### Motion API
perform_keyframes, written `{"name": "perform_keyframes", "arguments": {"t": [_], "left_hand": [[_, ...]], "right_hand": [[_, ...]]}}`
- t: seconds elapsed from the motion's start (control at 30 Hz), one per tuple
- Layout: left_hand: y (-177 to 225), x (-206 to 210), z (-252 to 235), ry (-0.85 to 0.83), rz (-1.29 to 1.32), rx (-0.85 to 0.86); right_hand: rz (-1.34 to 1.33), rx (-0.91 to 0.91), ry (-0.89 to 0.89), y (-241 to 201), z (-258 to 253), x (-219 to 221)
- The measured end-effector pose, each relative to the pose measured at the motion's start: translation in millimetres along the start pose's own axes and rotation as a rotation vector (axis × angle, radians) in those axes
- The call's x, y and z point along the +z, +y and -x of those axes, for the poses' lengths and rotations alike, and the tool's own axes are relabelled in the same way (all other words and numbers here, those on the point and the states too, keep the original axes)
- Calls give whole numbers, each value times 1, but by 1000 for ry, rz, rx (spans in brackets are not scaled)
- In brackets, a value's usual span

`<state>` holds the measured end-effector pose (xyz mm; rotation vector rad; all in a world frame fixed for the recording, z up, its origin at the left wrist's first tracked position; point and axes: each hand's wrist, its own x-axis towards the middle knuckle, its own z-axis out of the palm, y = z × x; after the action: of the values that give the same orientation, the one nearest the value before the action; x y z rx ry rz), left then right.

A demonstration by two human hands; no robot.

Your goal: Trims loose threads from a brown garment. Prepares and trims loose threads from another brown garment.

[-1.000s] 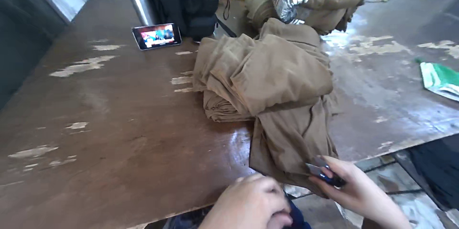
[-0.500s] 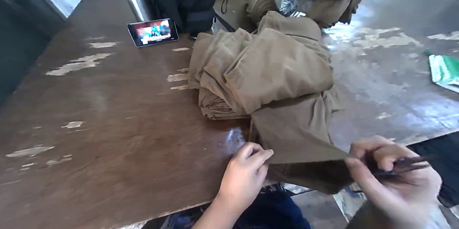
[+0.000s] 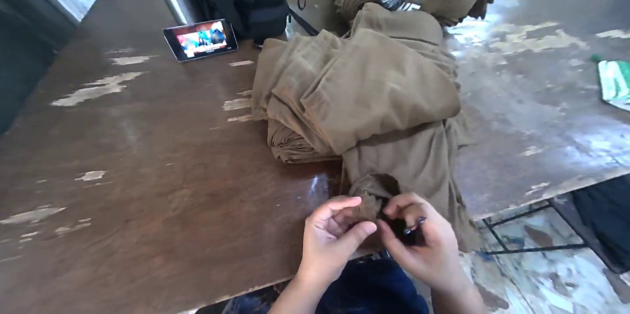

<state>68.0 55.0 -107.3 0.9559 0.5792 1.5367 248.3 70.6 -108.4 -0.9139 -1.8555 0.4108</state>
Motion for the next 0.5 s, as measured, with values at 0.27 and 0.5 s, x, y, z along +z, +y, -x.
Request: {"name": "perform_keyframes", "arguments": {"t": [0.27, 0.5], "left_hand": [[4, 1, 6, 95, -194, 74], [11, 0, 13, 77, -123, 47]], "right_hand": [[92, 119, -108, -14, 20, 6], [255, 115, -125, -22, 26, 5]]}}
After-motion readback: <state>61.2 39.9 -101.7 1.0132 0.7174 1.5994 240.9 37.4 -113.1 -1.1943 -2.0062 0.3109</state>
